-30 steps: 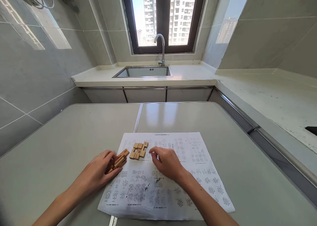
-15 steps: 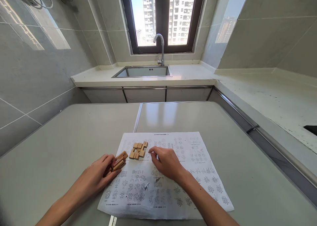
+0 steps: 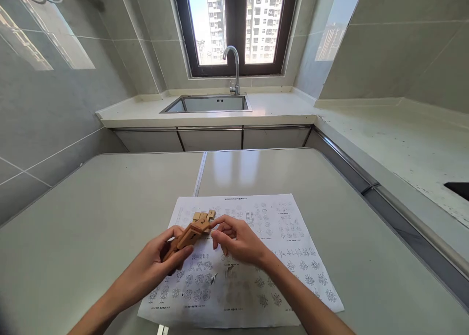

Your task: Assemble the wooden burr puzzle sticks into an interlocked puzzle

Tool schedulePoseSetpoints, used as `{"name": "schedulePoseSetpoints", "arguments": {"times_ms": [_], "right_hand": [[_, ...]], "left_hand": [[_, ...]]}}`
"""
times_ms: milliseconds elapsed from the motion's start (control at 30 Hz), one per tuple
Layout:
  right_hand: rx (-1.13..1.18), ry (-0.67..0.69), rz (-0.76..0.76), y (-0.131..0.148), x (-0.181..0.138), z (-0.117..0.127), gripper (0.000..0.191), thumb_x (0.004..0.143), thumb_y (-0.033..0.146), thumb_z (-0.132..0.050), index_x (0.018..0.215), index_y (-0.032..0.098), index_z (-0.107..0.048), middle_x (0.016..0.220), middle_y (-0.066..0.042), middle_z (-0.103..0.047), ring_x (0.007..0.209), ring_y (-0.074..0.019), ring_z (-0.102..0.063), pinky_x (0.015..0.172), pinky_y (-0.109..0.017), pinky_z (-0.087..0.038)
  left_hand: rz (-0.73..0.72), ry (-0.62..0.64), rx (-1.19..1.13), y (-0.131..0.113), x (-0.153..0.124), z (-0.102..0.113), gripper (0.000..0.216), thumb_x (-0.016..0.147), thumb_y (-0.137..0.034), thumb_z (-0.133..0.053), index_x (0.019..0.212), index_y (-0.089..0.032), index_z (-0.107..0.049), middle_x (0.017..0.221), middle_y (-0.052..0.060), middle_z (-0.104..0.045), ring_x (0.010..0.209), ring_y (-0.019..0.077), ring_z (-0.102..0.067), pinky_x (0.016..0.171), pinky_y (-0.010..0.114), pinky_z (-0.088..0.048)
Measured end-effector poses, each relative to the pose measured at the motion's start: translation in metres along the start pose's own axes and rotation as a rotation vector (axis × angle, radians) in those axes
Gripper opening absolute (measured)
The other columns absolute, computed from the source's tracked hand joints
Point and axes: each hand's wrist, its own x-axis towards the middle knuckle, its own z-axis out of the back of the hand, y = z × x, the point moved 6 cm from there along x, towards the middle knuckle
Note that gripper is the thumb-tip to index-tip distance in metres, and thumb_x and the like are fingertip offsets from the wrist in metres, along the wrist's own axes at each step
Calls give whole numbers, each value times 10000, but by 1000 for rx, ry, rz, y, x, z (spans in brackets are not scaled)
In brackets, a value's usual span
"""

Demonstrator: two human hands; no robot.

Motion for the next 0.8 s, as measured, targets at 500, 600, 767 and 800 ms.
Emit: {"name": "schedulePoseSetpoints", "arguments": {"times_ms": [500,600,767,800], "right_hand": [[72,-409,-96,-14,8,51,418,955,621,-601,969,204,-612,662,7,-632,528,-153,-562,483,-257,-447],[54,-401,-106,-17,9,47,377,956,578,-636,931,202,-620,591,48,-570,475,-118,-496,455,-229,-405],[105,-306,-120,-22,9,36,308,980,510,-611,931,206,-618,522,78,-531,384,-96,-424,403,-222,-370],[107,-287,-119,-22,10,34,293,984,494,-604,941,205,-621,521,78,-535,380,-96,-426,405,-224,-372]], "left_hand": [[-134,85,-431,-12,96,-92,437,963,-623,-587,867,-257,-368,547,-92,-537,468,129,-470,537,259,-379],[-186,41,-273,-5,99,-78,392,971,-571,-599,862,-249,-405,597,-72,-563,547,149,-515,586,272,-408],[-318,-66,-21,-1,94,-58,335,981,-484,-574,811,-235,-429,709,-44,-536,642,158,-501,642,289,-397],[-328,-62,-11,-1,93,-57,317,977,-463,-577,814,-234,-431,718,-43,-533,645,157,-495,641,289,-393]]}}
